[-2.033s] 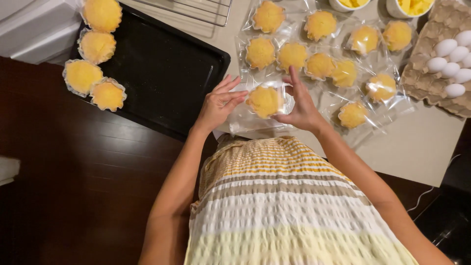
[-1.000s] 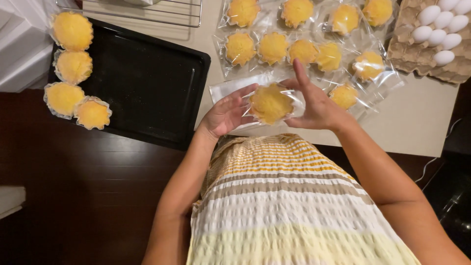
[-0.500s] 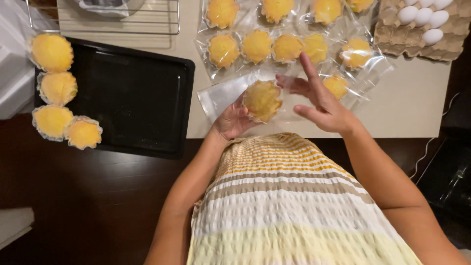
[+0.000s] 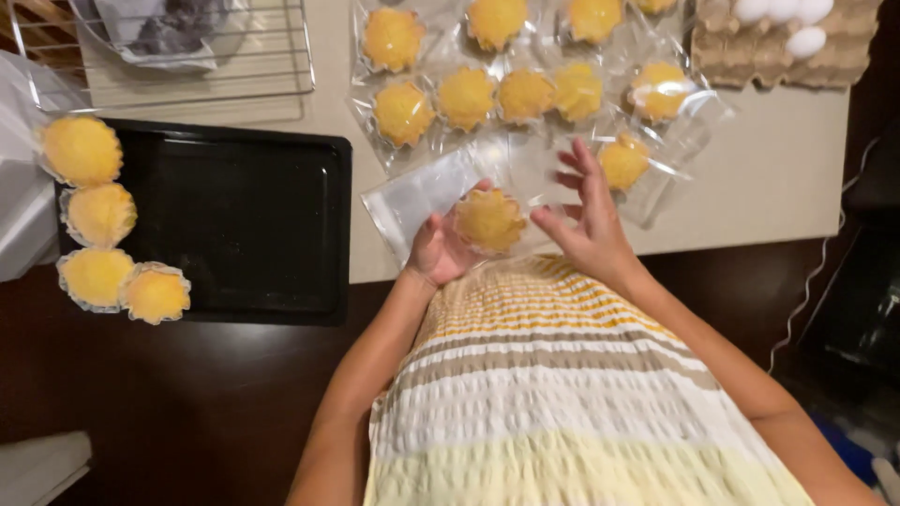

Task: The recorder packages small baked flower-shaped cakes into individual plastic bags on a kitchen counter.

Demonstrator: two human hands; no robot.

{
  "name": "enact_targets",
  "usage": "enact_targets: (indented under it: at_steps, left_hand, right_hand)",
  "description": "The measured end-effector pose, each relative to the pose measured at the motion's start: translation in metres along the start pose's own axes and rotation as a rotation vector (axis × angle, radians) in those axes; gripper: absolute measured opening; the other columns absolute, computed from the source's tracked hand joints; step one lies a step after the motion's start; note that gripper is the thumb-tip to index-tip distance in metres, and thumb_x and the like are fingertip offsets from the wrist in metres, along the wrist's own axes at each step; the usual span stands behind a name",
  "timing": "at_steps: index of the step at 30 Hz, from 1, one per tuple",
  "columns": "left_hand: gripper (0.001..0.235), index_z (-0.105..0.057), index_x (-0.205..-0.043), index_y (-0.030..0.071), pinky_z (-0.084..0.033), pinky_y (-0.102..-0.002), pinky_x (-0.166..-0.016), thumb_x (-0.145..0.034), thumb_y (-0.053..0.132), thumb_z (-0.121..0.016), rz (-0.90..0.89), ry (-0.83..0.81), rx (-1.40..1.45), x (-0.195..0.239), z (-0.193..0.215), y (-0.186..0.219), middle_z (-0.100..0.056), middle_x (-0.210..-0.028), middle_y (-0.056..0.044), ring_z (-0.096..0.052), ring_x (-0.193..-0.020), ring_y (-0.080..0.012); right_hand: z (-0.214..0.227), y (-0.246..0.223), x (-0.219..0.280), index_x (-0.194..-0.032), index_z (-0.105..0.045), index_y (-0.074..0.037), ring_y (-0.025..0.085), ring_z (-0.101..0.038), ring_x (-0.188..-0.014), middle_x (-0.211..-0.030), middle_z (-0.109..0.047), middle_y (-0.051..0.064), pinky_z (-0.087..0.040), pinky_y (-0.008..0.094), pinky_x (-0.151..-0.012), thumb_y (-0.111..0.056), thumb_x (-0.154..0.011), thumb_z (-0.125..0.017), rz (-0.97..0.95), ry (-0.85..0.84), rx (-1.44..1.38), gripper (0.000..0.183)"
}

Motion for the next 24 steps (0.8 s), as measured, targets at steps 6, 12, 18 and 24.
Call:
enact_targets:
  at_steps: [6, 12, 18, 24]
  left_hand:
    - [0.102, -0.032, -0.164, 0.016, -0.036, -0.058, -0.128, -0.085, 0.059, -0.080, 0.067, -0.036, 0.063, -0.016, 0.010, -0.023, -0.041, -0.164, -0.018, -0.042, -0.151, -0.0437]
    - [0.100, -0.035, -0.164, 0.014, -0.036, -0.053, -0.124, -0.086, 0.059, -0.079, 0.095, 0.016, -0.043, -0.042, -0.002, -0.015, -0.045, -0.162, -0.016, -0.047, -0.146, -0.0353]
    - [0.060, -0.051, -0.149, 0.011, -0.051, -0.047, -0.112, -0.099, 0.040, -0.068, -0.069, 0.341, -0.506, -0.032, 0.042, 0.009, -0.063, -0.143, -0.012, -0.061, -0.132, -0.0297]
    - [0.015, -0.076, -0.104, 0.008, -0.054, -0.040, -0.092, -0.090, 0.006, -0.071, -0.499, 0.657, -1.995, 0.053, -0.014, 0.057, -0.073, -0.107, -0.010, -0.068, -0.104, -0.0290]
  right_hand:
    - [-0.001, 0.064, 0.012, -0.118, -0.053, 0.002, 0.024, -0.069, -0.104, -0.148, -0.054, 0.019, -0.062, 0.038, -0.082, -0.012, -0.107, -0.055, -0.267, -0.071, -0.339, 0.018]
    - [0.023, 0.085, -0.012, -0.111, -0.051, -0.004, 0.026, -0.073, -0.109, -0.122, -0.068, 0.021, -0.067, 0.039, -0.084, -0.017, -0.110, -0.050, -0.262, -0.083, -0.615, 0.013]
    - [0.129, 0.101, -0.096, -0.122, -0.050, -0.006, 0.025, -0.072, -0.112, -0.121, -0.071, 0.016, -0.066, 0.045, -0.089, -0.016, -0.122, -0.050, -0.031, 0.119, -0.469, 0.010]
    - [0.145, 0.173, -0.193, -0.118, -0.060, 0.001, 0.020, -0.066, -0.097, -0.110, -0.067, 0.014, -0.064, 0.040, -0.084, -0.017, -0.126, -0.055, -0.053, 0.081, -0.496, 0.021]
Point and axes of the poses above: each hand's wrist, its own x-axis away from the middle knuckle, its own z-axis out of the back of the hand, y = z × x, the point moved 8 cm from there along -x, towards the middle knuckle
